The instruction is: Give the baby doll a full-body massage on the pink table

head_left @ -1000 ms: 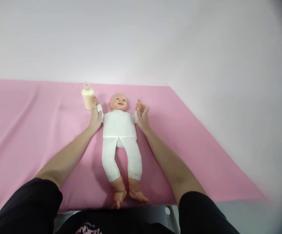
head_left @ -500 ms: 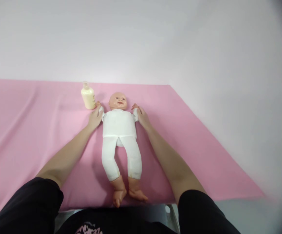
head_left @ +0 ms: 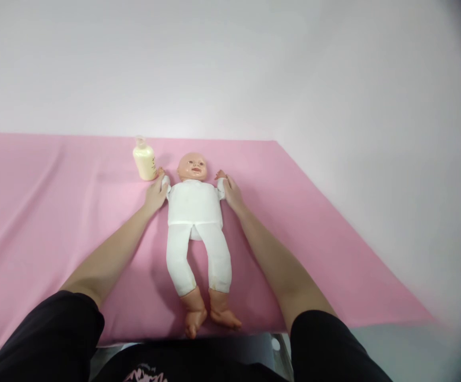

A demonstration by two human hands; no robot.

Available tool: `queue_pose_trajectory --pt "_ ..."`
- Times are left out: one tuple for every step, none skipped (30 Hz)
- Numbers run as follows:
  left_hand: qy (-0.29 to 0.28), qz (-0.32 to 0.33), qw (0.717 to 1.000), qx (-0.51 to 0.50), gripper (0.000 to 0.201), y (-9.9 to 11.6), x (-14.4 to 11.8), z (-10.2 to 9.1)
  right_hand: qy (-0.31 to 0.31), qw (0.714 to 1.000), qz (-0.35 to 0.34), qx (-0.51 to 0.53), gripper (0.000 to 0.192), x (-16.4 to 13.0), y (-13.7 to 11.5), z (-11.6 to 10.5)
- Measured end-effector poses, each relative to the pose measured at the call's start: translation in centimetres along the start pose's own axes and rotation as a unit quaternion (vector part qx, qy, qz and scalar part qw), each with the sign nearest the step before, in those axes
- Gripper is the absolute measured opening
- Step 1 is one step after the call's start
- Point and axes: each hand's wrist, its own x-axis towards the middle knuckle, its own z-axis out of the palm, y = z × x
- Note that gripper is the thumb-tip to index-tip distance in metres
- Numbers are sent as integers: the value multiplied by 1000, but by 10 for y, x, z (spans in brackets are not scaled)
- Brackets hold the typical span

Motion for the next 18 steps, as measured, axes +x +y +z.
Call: queue_pose_trajectory --pt "1 0 1000 -5 65 0 0 0 -1 1000 -2 -2 69 0 1 0" --pt "2 4 1000 -15 65 0 -1 0 0 1000 -5 -5 70 0 1 -1" --pt "4 12 1000 -27 65 0 -1 0 3 1000 -11 -9 70 -1 2 -1" --pt "4 24 999 -39 65 -1 -2 0 7 1000 -23 -12 69 -2 2 -1" --pt "5 39 998 -50 66 0 -2 0 13 999 -38 -14 69 -3 1 -1" --pt "7 57 997 -58 66 0 -2 0 20 998 -57 -13 69 -4 0 -1" --pt "12 75 995 -65 68 1 -3 0 27 997 -76 -9 68 -5 -2 -1" --pt "21 92 993 -72 70 3 -3 1 35 995 -96 -1 68 -7 -3 -1" --pt "33 106 990 -82 74 5 -4 1 43 993 -113 11 69 -9 -6 -1" --pt "45 117 988 -93 78 6 -5 2 51 990 -131 27 69 -10 -8 -1" --pt "58 126 985 -104 82 8 -6 2 57 986 -150 43 70 -12 -11 -1" --pt "71 137 982 -111 84 10 -7 2 62 981 -173 57 70 -14 -14 -2" --pt "83 152 978 -113 86 12 -9 1 66 975 -199 66 69 -16 -16 -2" --pt "96 171 975 -107 86 13 -12 0 69 969 -227 69 67 -18 -19 -3" --pt "108 191 971 -95 85 14 -14 -1 71 962 -255 63 64 -21 -21 -4" --pt "120 210 967 -80 84 16 -17 -2 74 957 -278 48 61 -23 -22 -5" --pt "128 227 963 -65 82 17 -20 -4 80 951 -297 26 59 -26 -24 -6" --pt "130 242 960 -53 79 20 -23 -5 87 945 -314 -1 58 -29 -25 -7"
